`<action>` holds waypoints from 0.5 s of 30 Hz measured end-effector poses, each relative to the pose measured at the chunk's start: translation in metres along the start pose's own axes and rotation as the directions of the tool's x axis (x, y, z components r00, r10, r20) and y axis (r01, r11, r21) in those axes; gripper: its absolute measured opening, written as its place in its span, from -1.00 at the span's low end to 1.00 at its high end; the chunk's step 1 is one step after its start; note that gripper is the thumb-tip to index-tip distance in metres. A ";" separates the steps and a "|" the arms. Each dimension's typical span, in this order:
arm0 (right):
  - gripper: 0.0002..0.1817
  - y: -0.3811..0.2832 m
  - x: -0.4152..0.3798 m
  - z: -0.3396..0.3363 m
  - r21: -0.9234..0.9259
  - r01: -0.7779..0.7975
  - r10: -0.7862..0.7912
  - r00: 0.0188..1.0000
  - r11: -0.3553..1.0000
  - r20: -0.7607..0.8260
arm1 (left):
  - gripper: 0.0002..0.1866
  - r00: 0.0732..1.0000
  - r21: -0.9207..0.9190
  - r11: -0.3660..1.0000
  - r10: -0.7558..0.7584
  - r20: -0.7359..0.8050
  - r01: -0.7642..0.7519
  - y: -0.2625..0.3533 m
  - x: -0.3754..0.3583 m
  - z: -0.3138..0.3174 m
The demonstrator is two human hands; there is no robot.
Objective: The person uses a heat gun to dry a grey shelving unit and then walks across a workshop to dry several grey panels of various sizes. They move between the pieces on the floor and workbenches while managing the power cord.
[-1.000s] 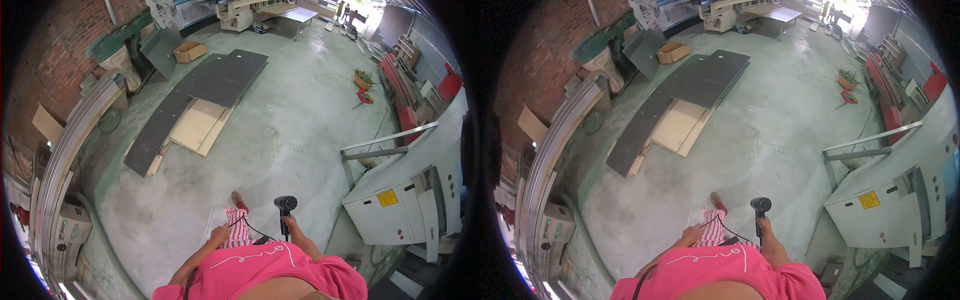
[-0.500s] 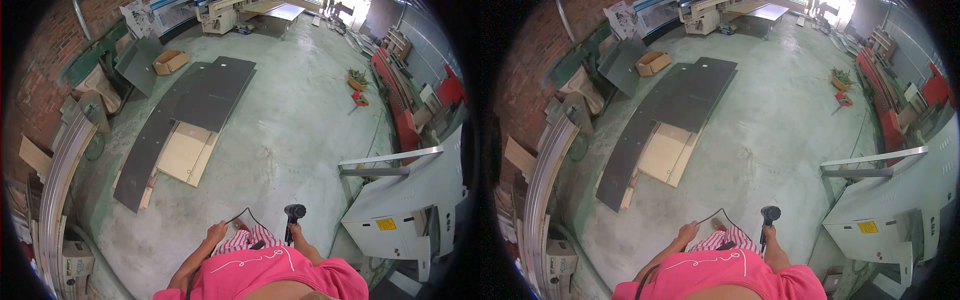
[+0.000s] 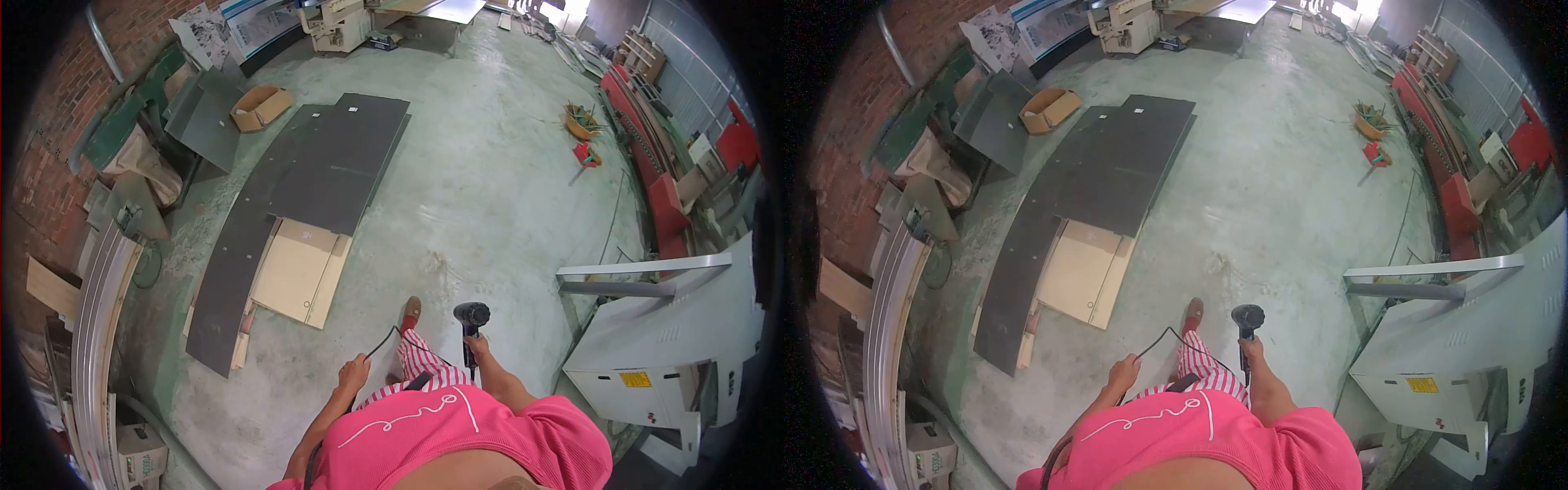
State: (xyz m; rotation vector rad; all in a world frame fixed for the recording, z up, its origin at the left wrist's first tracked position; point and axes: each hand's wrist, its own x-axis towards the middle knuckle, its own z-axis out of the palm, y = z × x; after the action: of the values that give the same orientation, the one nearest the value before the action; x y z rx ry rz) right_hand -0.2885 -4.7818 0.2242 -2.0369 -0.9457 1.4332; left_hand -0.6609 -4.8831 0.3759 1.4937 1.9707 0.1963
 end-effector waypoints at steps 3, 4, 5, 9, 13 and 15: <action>-0.60 -0.026 0.049 0.021 -0.024 -0.023 0.023 1.000 0.999 -0.007 | -0.67 1.000 0.012 1.000 -0.021 0.017 0.021 0.008 0.044 -0.019; -0.60 -0.047 0.055 0.026 -0.019 -0.024 0.024 1.000 1.000 -0.004 | -0.67 0.999 0.004 0.999 -0.040 0.022 0.040 0.010 0.060 -0.023; -0.58 -0.069 0.060 0.030 -0.067 -0.017 0.017 1.000 0.998 -0.011 | -0.68 0.998 -0.002 0.998 -0.060 0.026 0.060 0.014 0.078 -0.034; -0.49 -0.099 0.143 0.041 -0.244 0.088 -0.074 0.995 0.966 0.064 | -0.68 0.995 0.006 0.997 -0.079 0.065 0.079 0.038 0.150 -0.069; -0.45 -0.215 0.166 0.030 -0.452 0.171 -0.097 0.979 0.876 0.181 | -0.68 0.993 0.008 0.995 -0.101 0.060 0.101 0.048 0.223 -0.078; -0.46 -0.241 0.194 0.036 -0.434 0.190 -0.121 0.976 0.881 0.182 | -0.69 0.994 -0.011 0.996 -0.093 0.059 0.094 0.058 0.247 -0.079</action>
State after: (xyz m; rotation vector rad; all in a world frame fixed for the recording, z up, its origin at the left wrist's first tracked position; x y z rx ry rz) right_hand -0.3445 -4.4784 0.2640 -2.1193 -1.5956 1.3894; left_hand -0.6942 -4.6198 0.3654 1.3800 1.9834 0.1248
